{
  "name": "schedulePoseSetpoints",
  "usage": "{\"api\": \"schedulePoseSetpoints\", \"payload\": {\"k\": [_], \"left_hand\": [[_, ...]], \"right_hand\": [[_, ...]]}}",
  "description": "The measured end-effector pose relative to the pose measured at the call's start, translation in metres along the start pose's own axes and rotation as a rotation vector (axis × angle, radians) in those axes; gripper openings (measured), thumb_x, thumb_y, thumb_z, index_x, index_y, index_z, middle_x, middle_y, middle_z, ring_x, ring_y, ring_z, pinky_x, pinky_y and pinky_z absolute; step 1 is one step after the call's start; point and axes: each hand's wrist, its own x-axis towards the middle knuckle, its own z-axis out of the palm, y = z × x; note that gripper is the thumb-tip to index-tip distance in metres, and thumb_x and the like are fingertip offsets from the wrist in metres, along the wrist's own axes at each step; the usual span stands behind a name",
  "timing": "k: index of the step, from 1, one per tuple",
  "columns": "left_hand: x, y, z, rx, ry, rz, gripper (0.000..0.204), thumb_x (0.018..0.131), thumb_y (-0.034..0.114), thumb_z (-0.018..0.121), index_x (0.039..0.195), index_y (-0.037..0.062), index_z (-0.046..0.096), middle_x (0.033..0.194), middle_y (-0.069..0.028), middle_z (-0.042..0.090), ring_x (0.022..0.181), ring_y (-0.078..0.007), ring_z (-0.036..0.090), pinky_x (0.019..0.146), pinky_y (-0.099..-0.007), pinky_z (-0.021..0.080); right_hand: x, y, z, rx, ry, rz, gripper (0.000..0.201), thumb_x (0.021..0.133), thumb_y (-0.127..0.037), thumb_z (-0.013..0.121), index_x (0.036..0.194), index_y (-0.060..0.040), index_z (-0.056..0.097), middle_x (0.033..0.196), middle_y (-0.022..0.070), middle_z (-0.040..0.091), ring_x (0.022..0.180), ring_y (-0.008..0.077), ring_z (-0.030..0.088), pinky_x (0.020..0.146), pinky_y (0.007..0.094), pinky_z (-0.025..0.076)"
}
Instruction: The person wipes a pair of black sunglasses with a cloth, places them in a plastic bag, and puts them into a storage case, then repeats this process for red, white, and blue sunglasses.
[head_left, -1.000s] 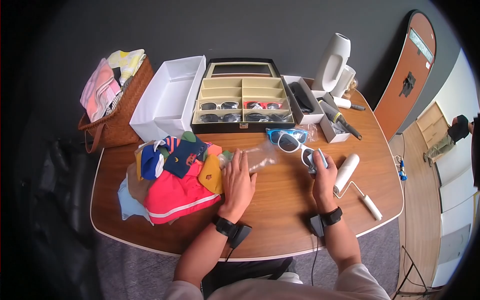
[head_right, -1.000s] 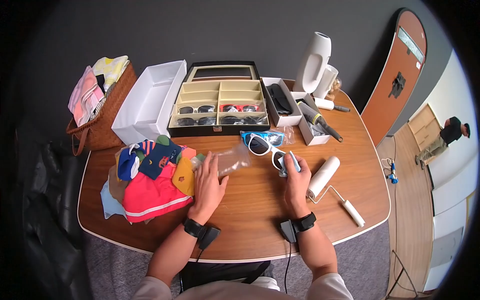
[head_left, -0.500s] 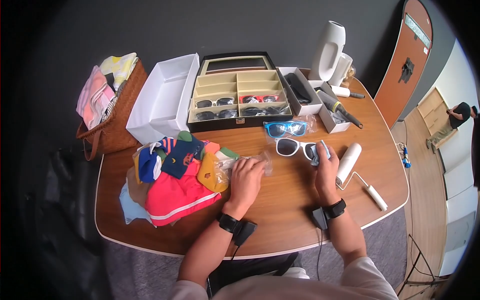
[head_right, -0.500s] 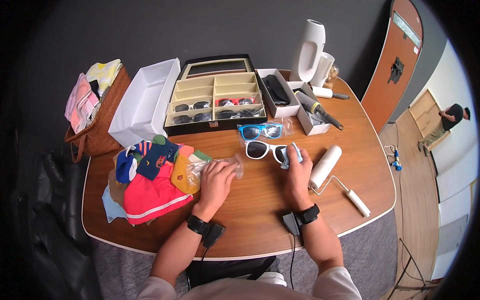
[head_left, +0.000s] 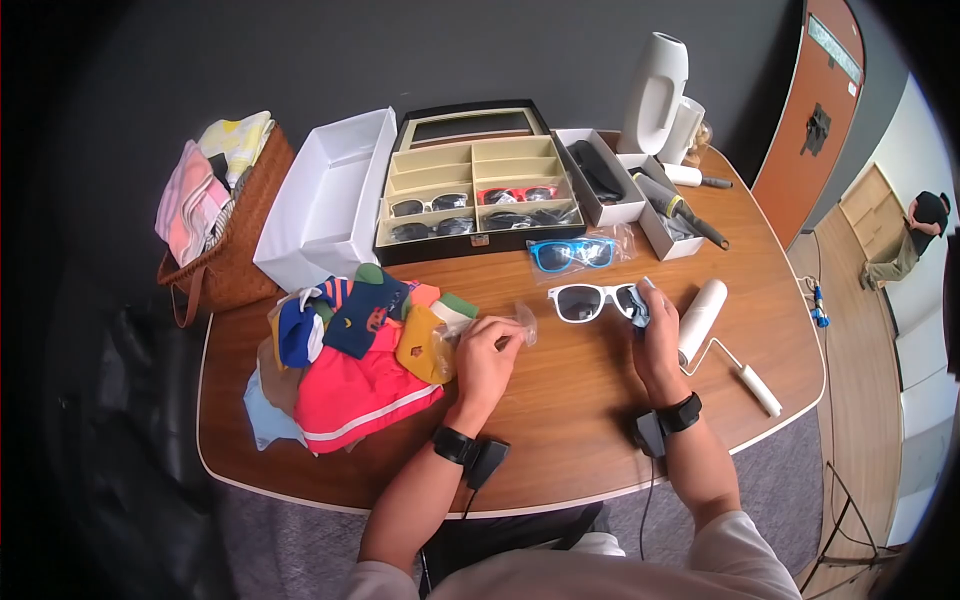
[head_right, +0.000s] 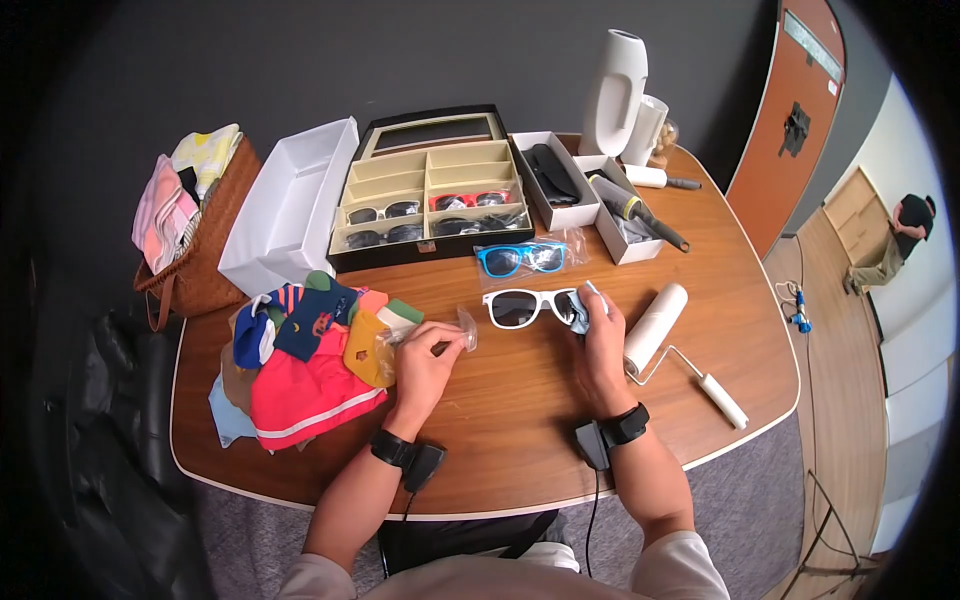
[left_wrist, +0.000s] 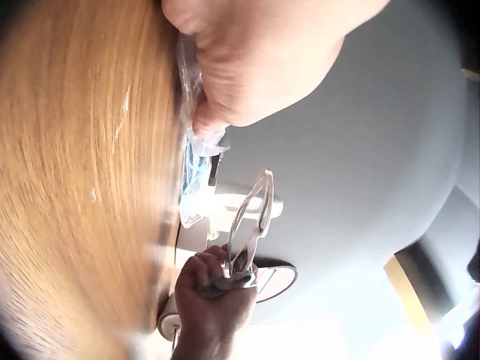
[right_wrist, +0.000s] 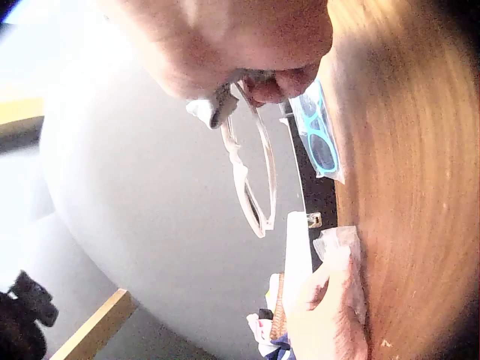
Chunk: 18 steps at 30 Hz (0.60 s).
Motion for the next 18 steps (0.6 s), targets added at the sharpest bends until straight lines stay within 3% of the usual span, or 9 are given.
{"api": "schedulePoseSetpoints", "payload": {"k": [6,18], "left_hand": [[0.0004,0.0026,0.0007,-0.001,-0.001,0.022,0.012,0.076,-0.001,0.074,0.086,0.0007,0.07,0.091,-0.0095,0.069,0.087,-0.0252,0.066,0.078,-0.0328,0.052],[0.0018,0.0015,-0.0005,0.123,-0.043,0.276,0.015,0.074,0.003,0.074,0.089,0.0029,0.071,0.105,-0.0082,0.069,0.101,-0.0286,0.062,0.095,-0.0399,0.046]], "right_hand": [[0.0037,0.0052,-0.0003,-0.088,-0.03,0.086,0.019,0.094,-0.03,0.06,0.088,-0.0121,0.059,0.072,-0.0052,0.055,0.061,0.0036,0.048,0.05,0.0208,0.035],[0.0064,0.0018,-0.0051,-0.405,0.026,0.041,0.026,0.092,-0.031,0.064,0.098,-0.0056,0.064,0.079,-0.0023,0.062,0.064,0.0043,0.052,0.051,0.0202,0.038]]}}
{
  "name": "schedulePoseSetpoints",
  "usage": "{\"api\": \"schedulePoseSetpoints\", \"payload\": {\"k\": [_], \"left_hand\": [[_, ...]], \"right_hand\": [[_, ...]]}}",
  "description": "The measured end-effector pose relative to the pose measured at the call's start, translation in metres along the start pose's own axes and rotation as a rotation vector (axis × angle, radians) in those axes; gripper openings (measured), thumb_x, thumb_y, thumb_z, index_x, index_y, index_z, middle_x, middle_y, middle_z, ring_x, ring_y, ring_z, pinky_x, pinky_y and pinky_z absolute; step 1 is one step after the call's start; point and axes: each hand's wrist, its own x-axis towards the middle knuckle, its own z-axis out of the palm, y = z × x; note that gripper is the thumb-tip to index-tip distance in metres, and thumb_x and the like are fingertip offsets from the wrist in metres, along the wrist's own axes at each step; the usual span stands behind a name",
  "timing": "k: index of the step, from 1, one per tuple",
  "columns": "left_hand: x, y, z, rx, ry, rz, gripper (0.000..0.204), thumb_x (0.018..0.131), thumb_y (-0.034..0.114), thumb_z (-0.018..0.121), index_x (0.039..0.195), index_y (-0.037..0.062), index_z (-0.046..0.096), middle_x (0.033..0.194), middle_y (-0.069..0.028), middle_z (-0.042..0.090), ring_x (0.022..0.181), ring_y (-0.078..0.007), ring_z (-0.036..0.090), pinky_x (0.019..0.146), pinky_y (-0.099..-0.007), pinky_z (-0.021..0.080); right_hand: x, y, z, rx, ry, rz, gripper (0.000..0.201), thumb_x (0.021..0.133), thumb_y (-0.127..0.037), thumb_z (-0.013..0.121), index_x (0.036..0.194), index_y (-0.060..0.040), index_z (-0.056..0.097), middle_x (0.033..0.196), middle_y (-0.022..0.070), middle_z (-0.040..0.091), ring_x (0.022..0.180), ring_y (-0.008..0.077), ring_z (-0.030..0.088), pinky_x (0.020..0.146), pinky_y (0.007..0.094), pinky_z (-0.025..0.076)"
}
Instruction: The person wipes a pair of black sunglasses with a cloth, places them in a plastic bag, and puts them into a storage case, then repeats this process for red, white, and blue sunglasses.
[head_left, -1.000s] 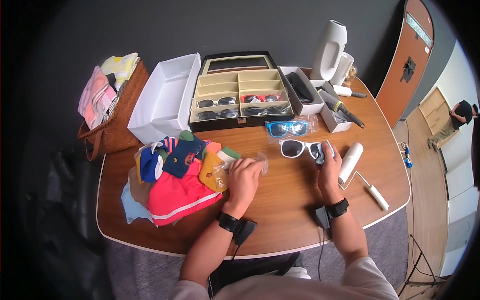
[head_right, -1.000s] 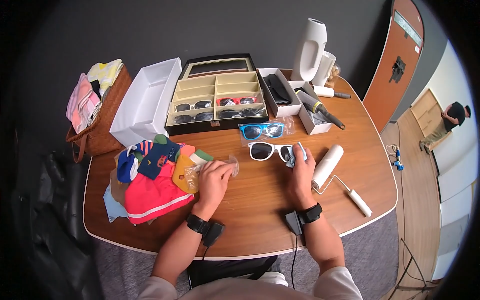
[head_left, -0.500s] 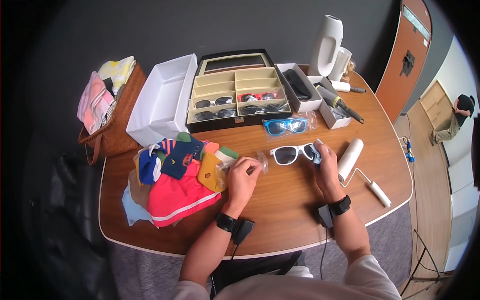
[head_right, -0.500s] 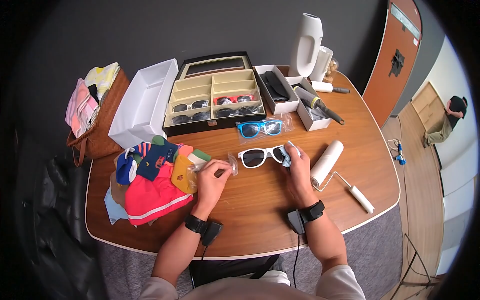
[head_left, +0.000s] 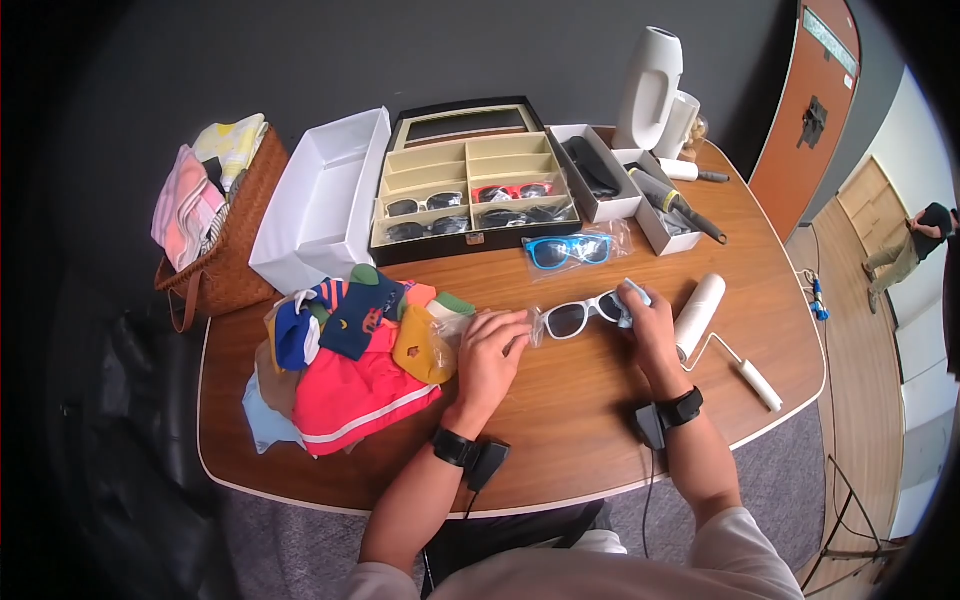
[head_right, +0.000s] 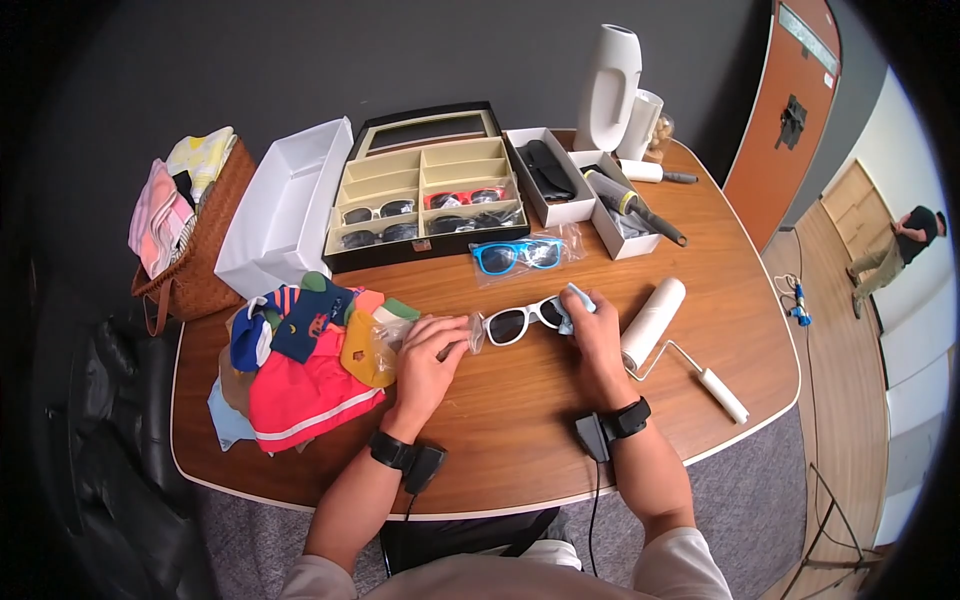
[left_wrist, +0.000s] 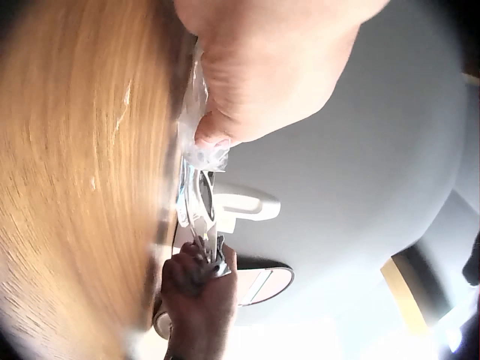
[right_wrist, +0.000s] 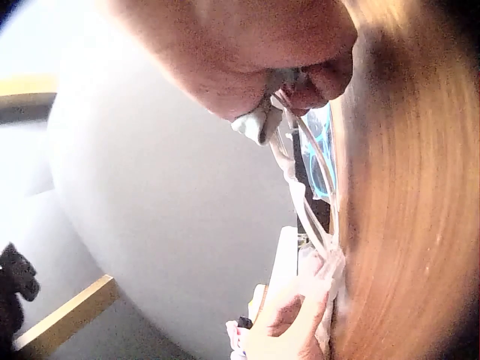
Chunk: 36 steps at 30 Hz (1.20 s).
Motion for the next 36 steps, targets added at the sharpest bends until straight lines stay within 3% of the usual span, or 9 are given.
{"api": "schedulePoseSetpoints", "payload": {"k": [6,9,14,17,22,29,32,35,36], "left_hand": [[-0.005,0.003,0.002,0.014,-0.195,0.001,0.043,0.075,0.009,0.077,0.116,0.0027,0.066,0.123,-0.013,0.064,0.116,-0.0312,0.057,0.103,-0.0415,0.042],[-0.006,0.007,0.003,0.016,-0.19,-0.051,0.055,0.073,0.012,0.08,0.124,0.0027,0.062,0.125,-0.0129,0.063,0.118,-0.0308,0.055,0.103,-0.0411,0.042],[-0.002,0.012,-0.002,0.028,-0.221,-0.036,0.061,0.071,0.017,0.082,0.125,0.001,0.061,0.125,-0.0122,0.063,0.115,-0.0298,0.055,0.1,-0.0401,0.043],[0.0,0.015,-0.004,0.044,-0.207,-0.028,0.062,0.069,0.018,0.083,0.125,0.0027,0.061,0.123,-0.0109,0.064,0.114,-0.0289,0.054,0.1,-0.0395,0.042],[0.002,0.02,-0.005,0.084,-0.155,0.046,0.062,0.068,0.017,0.083,0.125,0.0046,0.062,0.121,-0.0099,0.065,0.114,-0.0287,0.054,0.1,-0.04,0.041],[0.001,0.023,-0.003,0.015,-0.159,0.065,0.059,0.069,0.017,0.083,0.123,0.004,0.062,0.117,-0.0117,0.065,0.11,-0.0303,0.057,0.095,-0.0419,0.043],[0.001,0.029,-0.003,0.002,-0.18,0.1,0.058,0.07,0.017,0.082,0.122,0.003,0.062,0.116,-0.0119,0.064,0.108,-0.0306,0.058,0.095,-0.0419,0.044],[0.001,0.032,-0.002,-0.003,-0.195,0.135,0.056,0.072,0.016,0.081,0.122,0.0019,0.062,0.118,-0.0116,0.064,0.108,-0.0302,0.058,0.094,-0.0414,0.044],[0.001,0.033,-0.001,-0.007,-0.197,0.145,0.056,0.072,0.016,0.081,0.122,0.0017,0.062,0.119,-0.0116,0.064,0.109,-0.0301,0.058,0.095,-0.0414,0.044]], "right_hand": [[-0.003,-0.007,-0.002,-0.101,0.022,-0.135,0.028,0.089,-0.028,0.068,0.083,-0.0022,0.062,0.072,0.0,0.059,0.063,0.0059,0.051,0.054,0.0236,0.04],[-0.004,-0.002,0.001,-0.095,-0.028,-0.168,0.028,0.089,-0.028,0.068,0.083,-0.0018,0.061,0.071,-0.0002,0.058,0.063,0.0059,0.05,0.054,0.0241,0.04],[0.001,0.018,0.004,-0.142,-0.13,-0.181,0.028,0.093,-0.031,0.065,0.094,-0.0034,0.061,0.08,-0.0002,0.062,0.067,0.0049,0.054,0.056,0.0204,0.04],[-0.008,0.011,0.012,-0.058,-0.138,-0.072,0.034,0.092,-0.034,0.066,0.086,-0.0012,0.063,0.071,0.0014,0.061,0.062,0.006,0.053,0.053,0.0229,0.042],[-0.024,-0.004,0.015,-0.091,-0.4,0.097,0.037,0.098,-0.038,0.058,0.099,-0.0021,0.068,0.077,-0.0026,0.061,0.064,0.0048,0.05,0.056,0.0206,0.039],[-0.018,0.016,0.017,-0.246,-0.529,-0.274,0.037,0.101,-0.028,0.055,0.118,0.0037,0.063,0.083,0.0011,0.062,0.07,0.0079,0.053,0.061,0.0258,0.047],[-0.022,0.011,0.018,-0.221,-0.591,-0.13,0.039,0.099,-0.027,0.059,0.123,0.0038,0.06,0.086,0.0026,0.064,0.073,0.0093,0.056,0.063,0.0248,0.049],[-0.021,0.028,0.025,-0.177,-0.544,-0.254,0.041,0.098,-0.026,0.061,0.127,0.0026,0.057,0.087,0.0042,0.065,0.071,0.0094,0.058,0.061,0.0231,0.049],[-0.023,0.02,0.025,-0.198,-0.57,-0.152,0.041,0.098,-0.026,0.06,0.128,0.0019,0.056,0.087,0.0045,0.065,0.069,0.0089,0.059,0.06,0.0223,0.048]]}}
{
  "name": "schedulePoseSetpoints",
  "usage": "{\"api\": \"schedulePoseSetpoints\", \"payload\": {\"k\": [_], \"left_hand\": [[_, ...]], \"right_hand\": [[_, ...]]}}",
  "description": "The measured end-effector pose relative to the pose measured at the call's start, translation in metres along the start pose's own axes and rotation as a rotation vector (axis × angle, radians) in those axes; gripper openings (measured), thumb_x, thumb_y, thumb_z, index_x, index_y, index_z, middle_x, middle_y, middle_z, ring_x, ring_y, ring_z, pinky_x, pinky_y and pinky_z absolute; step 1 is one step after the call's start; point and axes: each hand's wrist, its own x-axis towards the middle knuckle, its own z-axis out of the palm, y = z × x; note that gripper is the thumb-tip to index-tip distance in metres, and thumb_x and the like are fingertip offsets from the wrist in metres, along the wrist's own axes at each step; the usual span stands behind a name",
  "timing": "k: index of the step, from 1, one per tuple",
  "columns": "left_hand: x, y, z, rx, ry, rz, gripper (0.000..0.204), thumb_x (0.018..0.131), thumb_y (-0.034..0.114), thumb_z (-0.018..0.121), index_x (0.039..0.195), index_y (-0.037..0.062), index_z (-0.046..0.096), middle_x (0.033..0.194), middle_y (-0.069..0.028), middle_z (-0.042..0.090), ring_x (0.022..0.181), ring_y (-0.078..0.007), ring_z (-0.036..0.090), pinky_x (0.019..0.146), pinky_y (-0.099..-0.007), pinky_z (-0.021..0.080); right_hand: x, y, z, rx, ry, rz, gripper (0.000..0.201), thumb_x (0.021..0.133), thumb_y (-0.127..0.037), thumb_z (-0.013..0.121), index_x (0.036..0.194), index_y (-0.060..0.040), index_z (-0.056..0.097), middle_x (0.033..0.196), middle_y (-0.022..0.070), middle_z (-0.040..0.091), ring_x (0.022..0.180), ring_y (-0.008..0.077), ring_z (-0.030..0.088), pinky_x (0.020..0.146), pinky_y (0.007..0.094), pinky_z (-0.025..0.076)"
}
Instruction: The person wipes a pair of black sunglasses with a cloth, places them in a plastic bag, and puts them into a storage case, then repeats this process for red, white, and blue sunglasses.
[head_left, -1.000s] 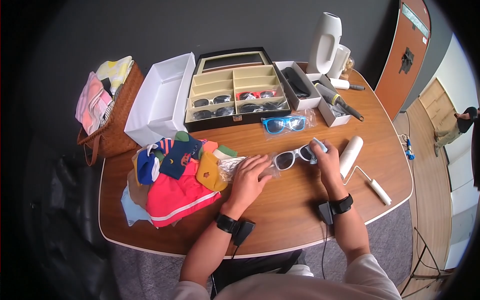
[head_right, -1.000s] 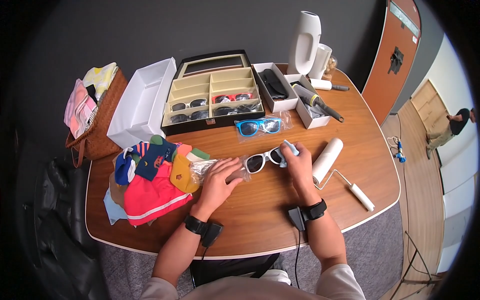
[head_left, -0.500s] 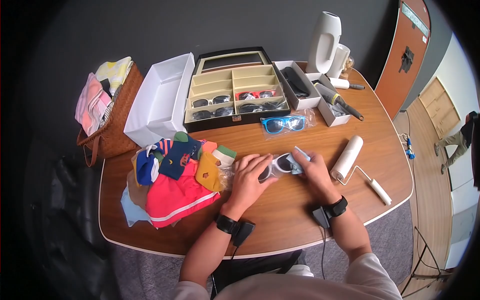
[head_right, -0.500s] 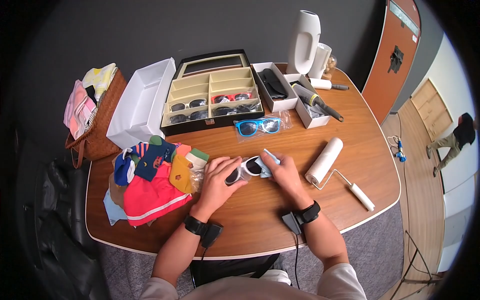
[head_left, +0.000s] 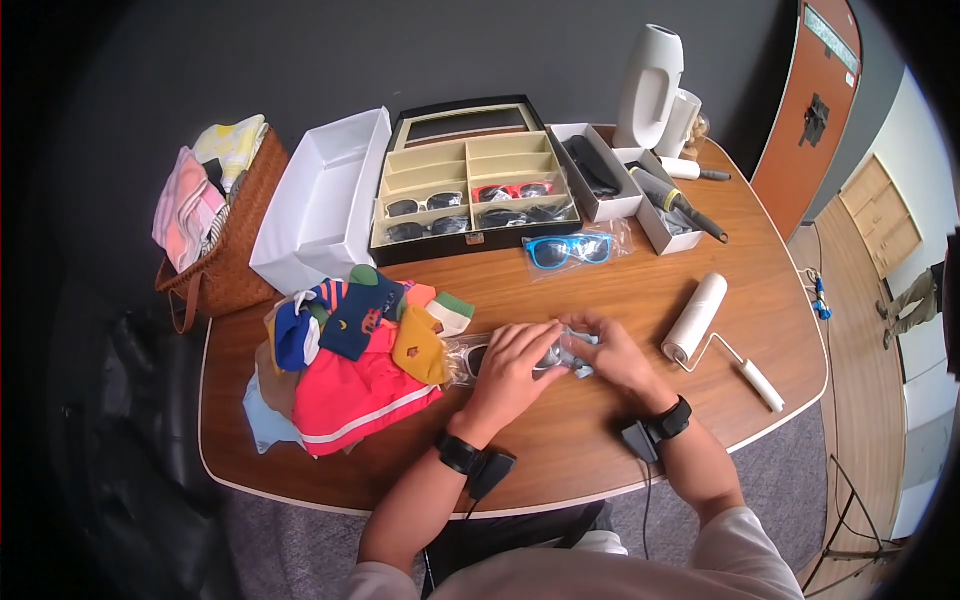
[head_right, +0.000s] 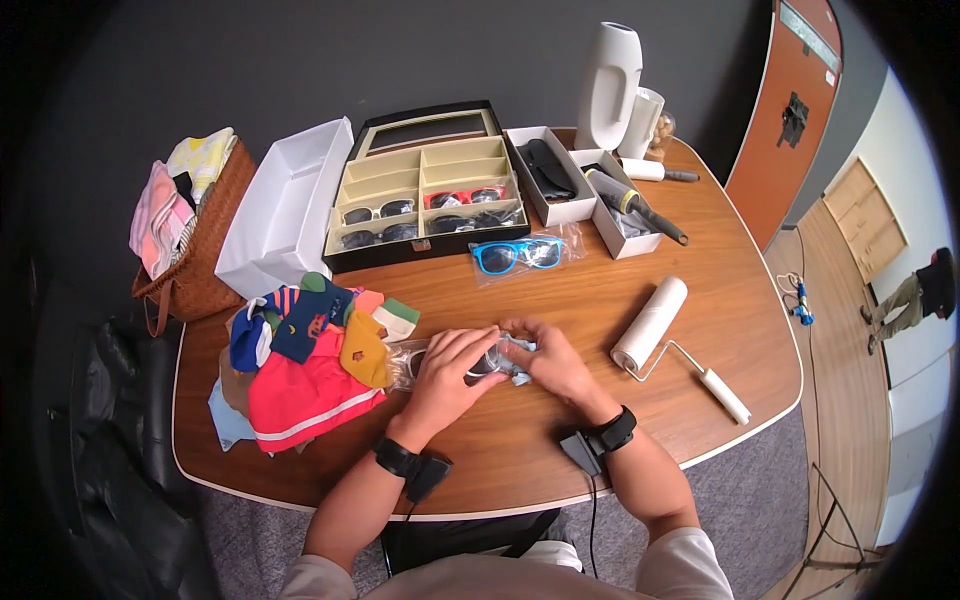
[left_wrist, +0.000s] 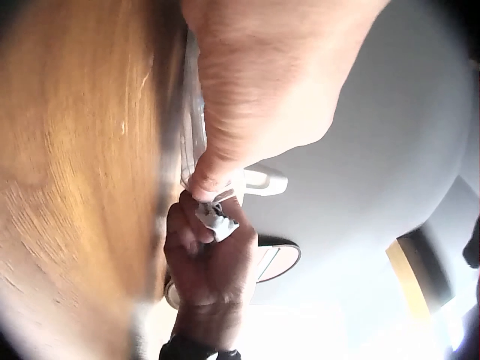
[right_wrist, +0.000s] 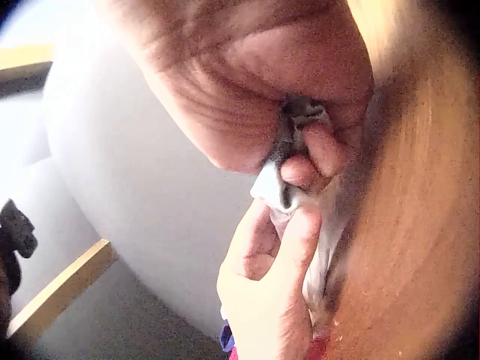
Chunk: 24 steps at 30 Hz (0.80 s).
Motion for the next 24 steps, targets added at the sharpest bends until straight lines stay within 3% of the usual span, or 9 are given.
{"api": "schedulePoseSetpoints", "payload": {"k": [2,5,8,11,13,15,16,20,24], "left_hand": [[-0.001,0.003,0.002,-0.01,-0.019,0.037,0.055,0.072,0.014,0.081,0.122,0.0011,0.061,0.124,-0.0118,0.062,0.111,-0.0301,0.058,0.096,-0.0414,0.044],[-0.005,0.005,0.011,-0.019,-0.018,0.022,0.055,0.072,0.013,0.081,0.122,0.0009,0.061,0.125,-0.0121,0.062,0.112,-0.0302,0.059,0.096,-0.0414,0.044],[-0.003,-0.001,0.006,-0.005,0.053,0.008,0.045,0.074,0.012,0.08,0.115,0.0001,0.065,0.124,-0.0119,0.063,0.111,-0.0303,0.06,0.097,-0.0413,0.045],[0.001,0.002,-0.001,0.028,0.136,-0.016,0.04,0.075,0.012,0.079,0.112,0.0016,0.068,0.125,-0.0112,0.063,0.113,-0.0304,0.059,0.098,-0.0417,0.044],[0.006,0.012,-0.007,0.06,0.177,-0.014,0.04,0.075,0.012,0.079,0.112,0.002,0.068,0.126,-0.0113,0.063,0.116,-0.0305,0.058,0.099,-0.0424,0.044],[0.003,0.01,-0.002,-0.015,0.09,-0.002,0.046,0.074,0.013,0.079,0.116,0.0009,0.065,0.131,-0.0116,0.059,0.121,-0.031,0.054,0.102,-0.0431,0.042],[0.002,0.011,-0.001,-0.051,0.047,0.003,0.049,0.074,0.014,0.08,0.119,0.0004,0.064,0.134,-0.0118,0.058,0.124,-0.0312,0.052,0.103,-0.0435,0.041],[0.001,0.011,0.001,-0.035,-0.07,0.038,0.072,0.071,0.017,0.082,0.134,-0.0013,0.051,0.146,-0.0127,0.046,0.136,-0.0327,0.04,0.111,-0.0441,0.034],[0.003,0.017,-0.003,-0.084,-0.112,0.018,0.076,0.074,0.018,0.081,0.138,-0.0003,0.046,0.15,-0.0139,0.04,0.14,-0.0342,0.034,0.114,-0.0442,0.031]], "right_hand": [[-0.006,-0.023,-0.002,0.021,-0.07,0.197,0.042,0.098,-0.027,0.059,0.129,0.0006,0.055,0.088,0.0051,0.066,0.066,0.008,0.059,0.057,0.0206,0.048],[-0.004,-0.016,-0.008,0.105,-0.066,0.239,0.036,0.099,-0.029,0.056,0.122,-0.0016,0.059,0.084,0.0037,0.066,0.061,0.0057,0.056,0.049,0.0186,0.042],[-0.001,-0.008,-0.013,0.394,0.124,0.16,0.036,0.099,-0.035,0.055,0.115,-0.0034,0.062,0.079,0.0018,0.064,0.058,0.0056,0.054,0.046,0.0185,0.036],[0.001,-0.011,-0.026,0.253,0.161,0.196,0.039,0.098,-0.041,0.055,0.11,-0.0048,0.063,0.074,0.0012,0.062,0.056,0.0057,0.052,0.045,0.0187,0.033],[-0.005,-0.027,-0.02,0.173,0.046,0.269,0.05,0.098,-0.049,0.053,0.112,-0.0033,0.064,0.077,0.0001,0.063,0.06,0.0047,0.052,0.047,0.0186,0.035],[-0.008,-0.028,-0.016,0.088,-0.129,0.296,0.055,0.097,-0.053,0.051,0.113,-0.0022,0.065,0.08,-0.0007,0.063,0.061,0.0039,0.051,0.048,0.0179,0.036],[-0.011,-0.026,-0.009,0.076,-0.166,0.226,0.054,0.096,-0.051,0.056,0.113,-0.0005,0.066,0.086,-0.0006,0.064,0.069,0.0048,0.053,0.056,0.0188,0.042],[-0.008,-0.025,-0.007,0.242,-0.207,0.157,0.047,0.093,-0.04,0.067,0.114,0.0012,0.065,0.095,0.003,0.066,0.085,0.0081,0.058,0.074,0.0234,0.048],[-0.01,-0.026,-0.013,0.157,-0.25,0.064,0.045,0.093,-0.036,0.067,0.118,0.0019,0.063,0.102,0.0046,0.067,0.09,0.0079,0.058,0.076,0.0241,0.048]]}}
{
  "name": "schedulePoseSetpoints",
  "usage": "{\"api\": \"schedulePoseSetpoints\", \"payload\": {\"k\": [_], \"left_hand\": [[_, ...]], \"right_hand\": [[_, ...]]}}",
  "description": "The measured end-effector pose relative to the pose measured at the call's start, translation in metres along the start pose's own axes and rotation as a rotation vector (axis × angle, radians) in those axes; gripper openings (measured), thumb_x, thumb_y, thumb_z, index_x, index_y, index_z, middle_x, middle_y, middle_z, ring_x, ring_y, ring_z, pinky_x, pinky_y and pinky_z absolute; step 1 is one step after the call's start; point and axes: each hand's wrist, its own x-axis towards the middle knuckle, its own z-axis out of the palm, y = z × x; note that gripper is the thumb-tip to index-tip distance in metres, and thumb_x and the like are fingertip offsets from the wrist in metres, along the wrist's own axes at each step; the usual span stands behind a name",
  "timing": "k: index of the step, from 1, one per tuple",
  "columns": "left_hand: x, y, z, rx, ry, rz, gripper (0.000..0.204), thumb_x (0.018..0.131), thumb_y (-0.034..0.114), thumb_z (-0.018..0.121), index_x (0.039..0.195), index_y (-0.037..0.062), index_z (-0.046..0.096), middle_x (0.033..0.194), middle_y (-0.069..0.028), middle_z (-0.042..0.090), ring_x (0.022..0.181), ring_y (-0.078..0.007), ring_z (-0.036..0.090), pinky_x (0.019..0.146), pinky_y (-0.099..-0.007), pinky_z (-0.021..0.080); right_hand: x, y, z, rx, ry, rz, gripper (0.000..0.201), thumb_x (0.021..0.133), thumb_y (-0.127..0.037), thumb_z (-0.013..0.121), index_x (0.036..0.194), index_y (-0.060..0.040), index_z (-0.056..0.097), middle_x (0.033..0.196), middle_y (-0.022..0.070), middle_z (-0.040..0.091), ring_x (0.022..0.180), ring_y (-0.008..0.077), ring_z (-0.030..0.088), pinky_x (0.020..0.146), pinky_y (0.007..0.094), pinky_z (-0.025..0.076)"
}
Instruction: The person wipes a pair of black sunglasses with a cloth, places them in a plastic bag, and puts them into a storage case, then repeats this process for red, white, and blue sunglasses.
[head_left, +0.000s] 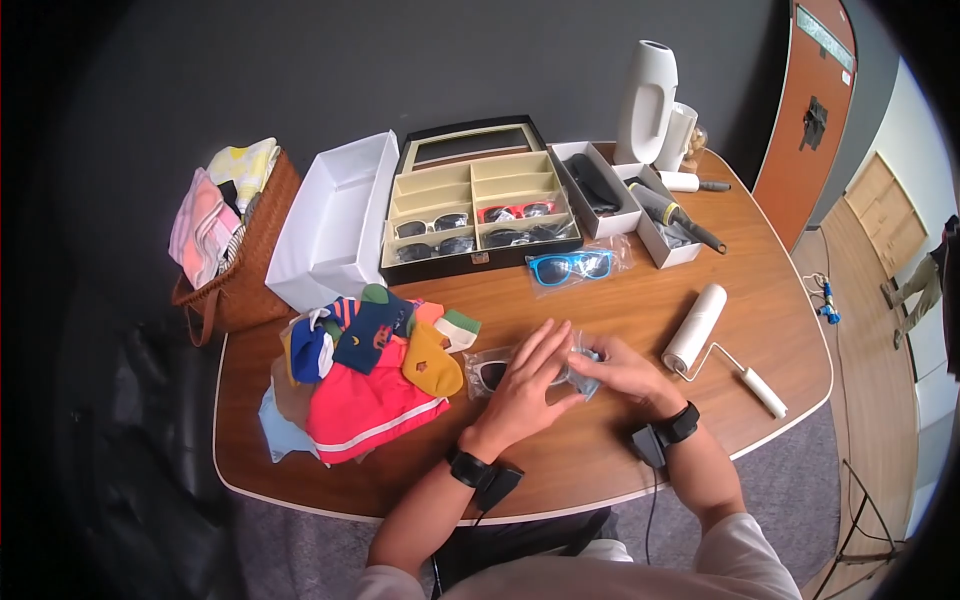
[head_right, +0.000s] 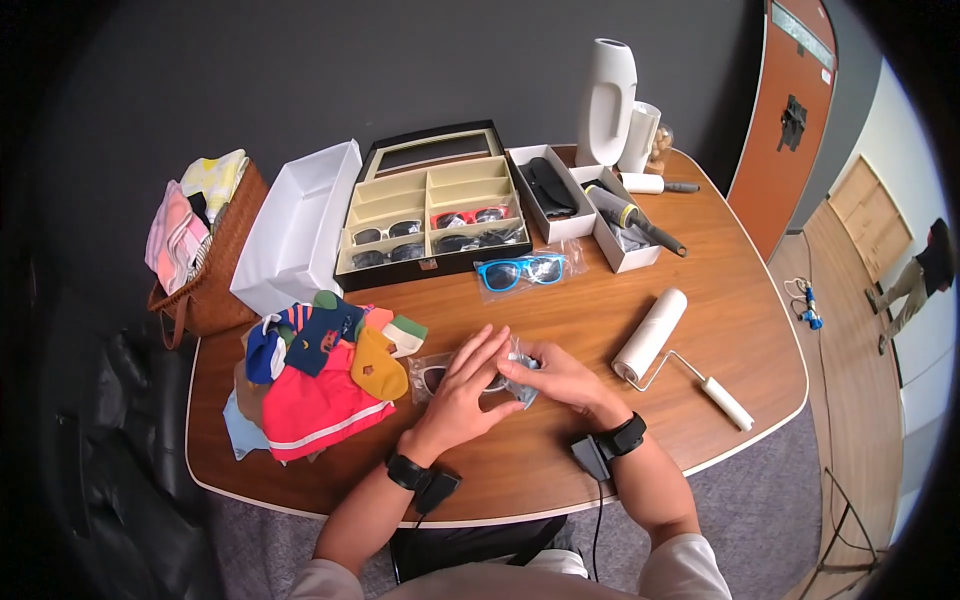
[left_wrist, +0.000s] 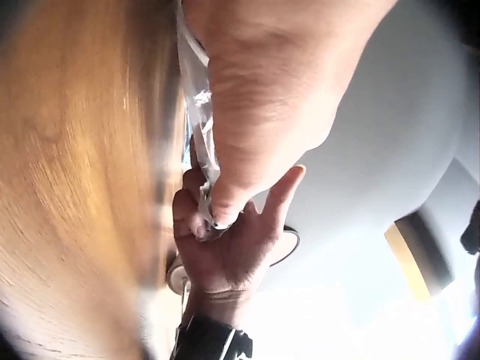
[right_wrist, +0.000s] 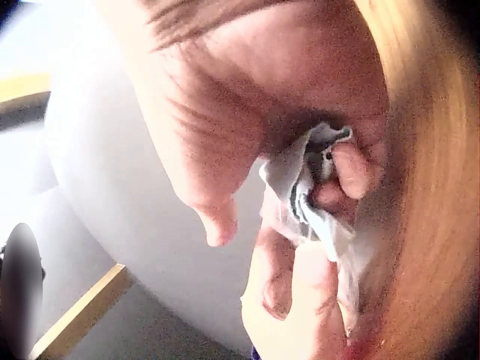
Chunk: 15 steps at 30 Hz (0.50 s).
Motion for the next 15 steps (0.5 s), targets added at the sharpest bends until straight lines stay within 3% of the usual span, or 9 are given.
{"api": "schedulePoseSetpoints", "payload": {"k": [2,5,9,11,12,15], "left_hand": [[0.001,0.002,0.0,-0.045,-0.003,0.01,0.075,0.077,0.016,0.078,0.141,0.0,0.043,0.152,-0.015,0.036,0.142,-0.0349,0.031,0.115,-0.0448,0.029],[0.002,0.004,-0.008,-0.055,0.142,-0.015,0.069,0.079,0.013,0.073,0.138,-0.0029,0.043,0.15,-0.02,0.036,0.141,-0.0377,0.031,0.115,-0.0461,0.027],[-0.001,-0.012,-0.012,0.005,0.586,-0.216,0.052,0.084,0.011,0.069,0.129,-0.0038,0.048,0.139,-0.0211,0.045,0.128,-0.0364,0.044,0.108,-0.0441,0.034],[-0.002,-0.022,-0.015,0.066,0.688,-0.296,0.052,0.087,0.009,0.068,0.131,-0.0034,0.044,0.135,-0.0192,0.048,0.127,-0.0315,0.046,0.108,-0.0409,0.036],[-0.003,-0.032,-0.012,0.012,0.722,-0.284,0.052,0.091,0.015,0.067,0.133,-0.0028,0.043,0.132,-0.0151,0.051,0.124,-0.028,0.049,0.105,-0.0404,0.039],[-0.009,-0.05,-0.01,-1.037,0.49,-0.499,0.044,0.096,0.019,0.063,0.131,-0.0025,0.047,0.125,-0.0123,0.056,0.116,-0.0247,0.055,0.099,-0.0403,0.045]], "right_hand": [[-0.003,-0.006,0.004,-0.028,-0.001,0.003,0.044,0.094,-0.032,0.066,0.121,0.0019,0.061,0.106,0.0053,0.066,0.092,0.0081,0.057,0.078,0.0247,0.048],[-0.002,-0.002,-0.003,0.024,0.041,0.062,0.04,0.098,-0.025,0.062,0.128,0.0012,0.057,0.112,0.0057,0.064,0.095,0.0087,0.056,0.081,0.025,0.048],[-0.006,-0.008,-0.011,0.117,0.232,-0.166,0.037,0.1,-0.02,0.057,0.131,0.0005,0.054,0.113,0.0035,0.063,0.095,0.0077,0.056,0.079,0.0229,0.047],[-0.01,-0.019,-0.013,0.159,0.267,-0.203,0.036,0.101,-0.019,0.056,0.13,0.0003,0.054,0.112,0.0022,0.063,0.095,0.0067,0.056,0.078,0.0218,0.047],[-0.01,-0.019,-0.015,0.186,0.231,-0.212,0.035,0.1,-0.019,0.056,0.13,-0.0002,0.053,0.107,0.0005,0.063,0.09,0.0054,0.056,0.074,0.0207,0.046],[-0.007,-0.011,-0.013,0.177,0.28,-0.247,0.03,0.099,-0.02,0.059,0.122,-0.0004,0.059,0.099,-0.0006,0.065,0.084,0.0051,0.056,0.071,0.0207,0.046]]}}
